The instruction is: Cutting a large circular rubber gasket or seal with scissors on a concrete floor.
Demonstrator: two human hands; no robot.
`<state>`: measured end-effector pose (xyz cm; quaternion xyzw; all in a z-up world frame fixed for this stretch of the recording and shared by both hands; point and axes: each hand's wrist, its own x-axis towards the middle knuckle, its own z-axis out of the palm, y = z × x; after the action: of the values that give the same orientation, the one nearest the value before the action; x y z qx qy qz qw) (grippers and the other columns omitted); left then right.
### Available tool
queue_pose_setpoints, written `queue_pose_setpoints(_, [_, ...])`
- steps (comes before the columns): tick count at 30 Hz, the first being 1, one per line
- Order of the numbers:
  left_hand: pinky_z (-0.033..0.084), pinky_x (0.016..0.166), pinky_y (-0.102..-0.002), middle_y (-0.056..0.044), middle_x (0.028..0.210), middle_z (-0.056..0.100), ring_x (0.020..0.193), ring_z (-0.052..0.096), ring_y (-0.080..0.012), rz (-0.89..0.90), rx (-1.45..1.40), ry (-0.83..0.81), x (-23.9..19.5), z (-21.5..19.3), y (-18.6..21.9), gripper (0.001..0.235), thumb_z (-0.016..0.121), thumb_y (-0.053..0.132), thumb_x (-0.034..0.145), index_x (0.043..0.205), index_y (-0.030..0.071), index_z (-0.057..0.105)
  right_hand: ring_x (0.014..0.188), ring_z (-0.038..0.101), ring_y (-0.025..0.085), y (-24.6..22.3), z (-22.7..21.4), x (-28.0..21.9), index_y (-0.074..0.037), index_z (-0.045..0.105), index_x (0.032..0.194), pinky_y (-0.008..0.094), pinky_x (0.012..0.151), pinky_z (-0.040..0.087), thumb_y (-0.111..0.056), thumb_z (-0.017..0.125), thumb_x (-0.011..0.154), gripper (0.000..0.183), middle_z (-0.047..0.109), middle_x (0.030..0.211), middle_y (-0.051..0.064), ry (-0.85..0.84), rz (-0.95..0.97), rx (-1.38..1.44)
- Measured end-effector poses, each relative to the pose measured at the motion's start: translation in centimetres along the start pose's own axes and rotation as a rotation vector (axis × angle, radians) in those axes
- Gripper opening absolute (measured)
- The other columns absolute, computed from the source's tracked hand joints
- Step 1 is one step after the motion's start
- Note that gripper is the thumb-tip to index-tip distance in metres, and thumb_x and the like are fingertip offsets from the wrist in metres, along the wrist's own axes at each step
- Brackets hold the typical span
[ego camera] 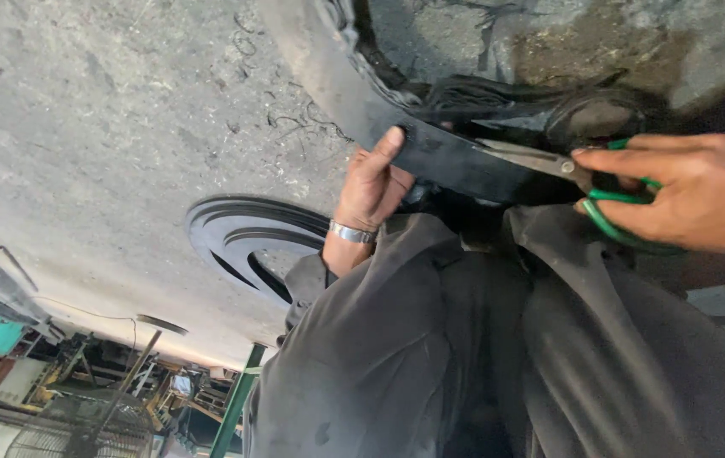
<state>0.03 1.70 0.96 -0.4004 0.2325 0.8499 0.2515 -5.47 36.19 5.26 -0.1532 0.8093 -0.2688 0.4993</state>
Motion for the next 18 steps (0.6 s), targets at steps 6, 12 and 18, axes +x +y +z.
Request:
queue_pose_setpoints(6, [0.049, 0.115, -0.056, -0.023, 0.134, 0.067, 0.128, 0.064, -0.0355, -0.074, -0.064, 0.017, -0.3, -3.0, -2.6, 0.031, 0.064, 0.014, 0.110, 0.133, -0.007, 0.062, 0.055, 0.064, 0.012, 0.4, 1.8, 0.1, -0.020, 0.074, 0.132, 0.026, 0.051, 0.054, -0.038, 0.082, 0.079, 0.056, 0.070, 0.078, 0.002, -0.021, -0.083, -0.135])
queue_pose_setpoints(12, [0.050, 0.113, -0.053, -0.019, 0.134, 0.068, 0.126, 0.065, -0.0320, -0.063, -0.042, 0.016, -0.2, -2.4, -2.3, 0.033, 0.064, 0.013, 0.108, 0.137, -0.004, 0.061, 0.060, 0.065, 0.011, -0.1, 1.9, 1.1, -0.033, 0.074, 0.129, 0.025, 0.054, 0.055, -0.043, 0.078, 0.084, 0.046, 0.070, 0.082, -0.001, -0.050, -0.246, -0.370])
queue_pose_setpoints(18, [0.052, 0.110, -0.053, -0.017, 0.134, 0.068, 0.125, 0.066, -0.0315, -0.039, -0.060, -0.021, -0.3, -3.1, -2.8, 0.033, 0.063, 0.011, 0.110, 0.140, -0.002, 0.059, 0.078, 0.066, 0.009, -0.1, 3.2, 2.1, -0.036, 0.078, 0.115, 0.024, 0.061, 0.056, -0.038, 0.073, 0.088, 0.027, 0.074, 0.115, -0.008, 0.088, -0.453, -0.451])
